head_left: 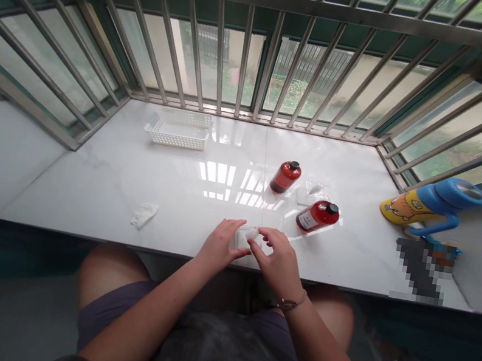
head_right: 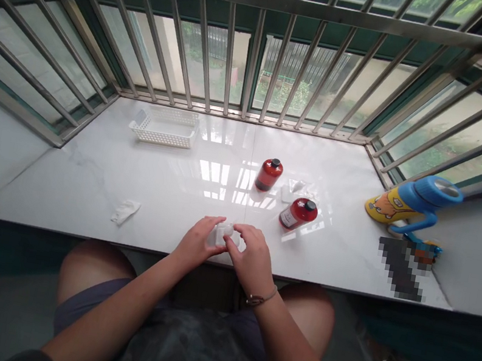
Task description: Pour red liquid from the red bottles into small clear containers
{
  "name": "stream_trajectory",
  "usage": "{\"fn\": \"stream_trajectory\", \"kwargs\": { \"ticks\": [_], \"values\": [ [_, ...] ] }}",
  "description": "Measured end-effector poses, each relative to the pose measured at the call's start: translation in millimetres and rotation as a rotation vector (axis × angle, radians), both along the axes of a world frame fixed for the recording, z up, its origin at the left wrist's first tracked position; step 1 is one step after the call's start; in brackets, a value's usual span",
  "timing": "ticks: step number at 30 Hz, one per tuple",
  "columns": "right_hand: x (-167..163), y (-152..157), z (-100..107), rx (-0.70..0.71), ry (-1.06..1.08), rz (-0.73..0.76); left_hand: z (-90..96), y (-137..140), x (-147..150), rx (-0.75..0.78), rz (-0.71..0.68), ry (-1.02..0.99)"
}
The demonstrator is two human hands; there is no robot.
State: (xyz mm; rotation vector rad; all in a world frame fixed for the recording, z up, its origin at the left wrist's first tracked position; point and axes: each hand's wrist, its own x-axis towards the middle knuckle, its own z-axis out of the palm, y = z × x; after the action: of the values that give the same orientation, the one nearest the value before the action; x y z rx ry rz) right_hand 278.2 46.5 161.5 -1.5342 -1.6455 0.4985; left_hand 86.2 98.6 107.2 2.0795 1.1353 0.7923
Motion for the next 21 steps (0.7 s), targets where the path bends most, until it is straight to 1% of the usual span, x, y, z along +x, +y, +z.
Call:
{"fn": "stream_trajectory", "kwargs": {
  "ticks": [3,8,13,15,18,19,21],
  "values": [
    [-1.9,-4.5,-7.6,-0.014,0.044,-0.006,1.1,0.1,0.2,-0.005,-0.003,-0.012],
    [-3.2,-15.1,-13.7,-0.101,0.229,0.016,0.7,0.5,0.3,-0.002,-0.01,-0.015],
    [-2.5,-21.3,-17.6,-0.076,0.259,-0.043,0.0,0.3,0.1,0.006,-0.001,-0.013],
    [-2.0,-22.3,-18.6,-0.077,0.289,-0.019,1.1,0.3,-0.2,0.007,-0.007,-0.011],
    [-1.3,-23.0,-21.0,-0.114,0.302,0.057,3.3,0.4,-0.4,0.0,-0.011,-0.007],
    [-1.1,-23.0,-22.3,-0.127,0.304,0.056,3.8,0.5,-0.4,-0.003,-0.01,-0.007],
    [-0.8,-22.9,-24.9,-0.132,0.321,0.004,4.6,0.4,-0.4,-0.008,-0.004,-0.005]
  ]
}}
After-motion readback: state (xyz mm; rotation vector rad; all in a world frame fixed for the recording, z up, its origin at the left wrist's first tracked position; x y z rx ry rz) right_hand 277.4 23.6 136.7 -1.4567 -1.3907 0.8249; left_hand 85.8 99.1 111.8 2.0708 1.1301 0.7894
